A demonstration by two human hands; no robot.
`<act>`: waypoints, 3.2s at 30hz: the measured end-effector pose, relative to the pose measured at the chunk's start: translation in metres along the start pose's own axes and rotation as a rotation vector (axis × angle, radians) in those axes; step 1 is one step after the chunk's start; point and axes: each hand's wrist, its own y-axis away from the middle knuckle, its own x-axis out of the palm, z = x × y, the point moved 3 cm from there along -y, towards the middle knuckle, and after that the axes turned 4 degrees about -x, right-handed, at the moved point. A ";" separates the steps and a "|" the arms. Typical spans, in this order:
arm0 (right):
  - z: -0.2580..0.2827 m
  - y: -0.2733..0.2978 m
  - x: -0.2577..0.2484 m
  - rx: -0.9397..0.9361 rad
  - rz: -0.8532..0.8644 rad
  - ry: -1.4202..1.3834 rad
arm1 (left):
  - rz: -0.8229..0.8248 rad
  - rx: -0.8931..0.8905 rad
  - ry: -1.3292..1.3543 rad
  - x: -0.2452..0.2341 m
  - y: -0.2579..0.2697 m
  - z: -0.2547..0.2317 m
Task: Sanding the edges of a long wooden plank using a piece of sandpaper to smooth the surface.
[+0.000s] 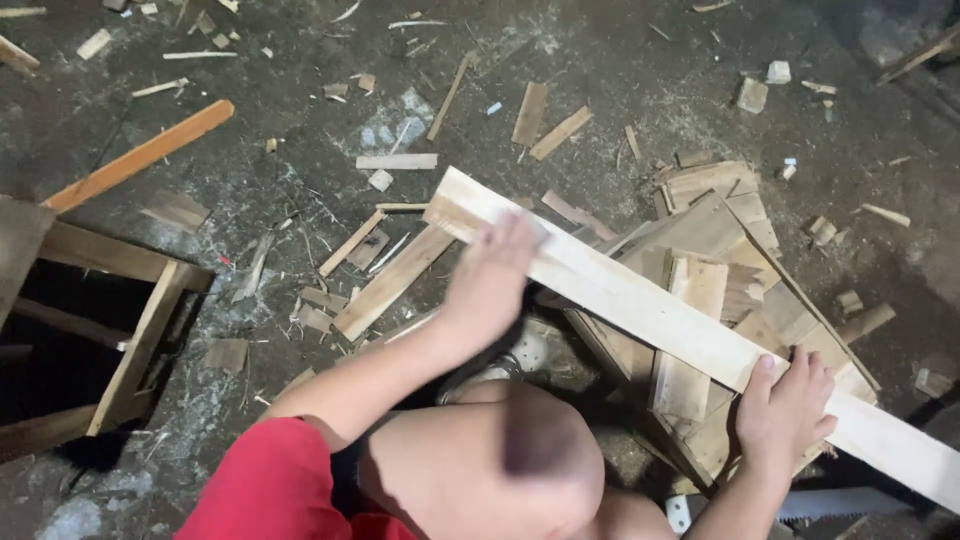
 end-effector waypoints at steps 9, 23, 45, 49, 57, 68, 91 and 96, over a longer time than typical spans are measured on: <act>-0.017 0.000 0.010 -0.008 -0.030 0.003 | 0.105 0.275 0.162 0.033 0.033 -0.026; -0.042 -0.001 0.022 0.023 0.039 0.042 | 0.129 0.184 0.029 0.027 0.022 -0.037; -0.052 0.073 0.032 -0.146 0.036 -1.348 | 0.612 0.211 0.950 0.119 0.013 -0.122; -0.023 0.083 0.025 -0.060 0.028 -1.366 | 0.791 0.094 1.172 0.146 0.016 -0.119; -0.053 0.066 -0.022 -0.188 -0.703 -0.937 | 0.534 0.366 0.727 0.069 -0.002 -0.127; -0.053 0.036 -0.029 -0.265 -0.688 0.184 | 0.489 0.426 -0.447 -0.002 -0.049 -0.045; -0.015 0.040 -0.029 -0.291 -0.463 0.158 | 0.150 0.753 -0.370 0.019 -0.048 -0.005; 0.024 0.053 -0.039 -0.325 -0.320 -0.145 | 0.331 0.724 -0.283 0.004 -0.027 -0.010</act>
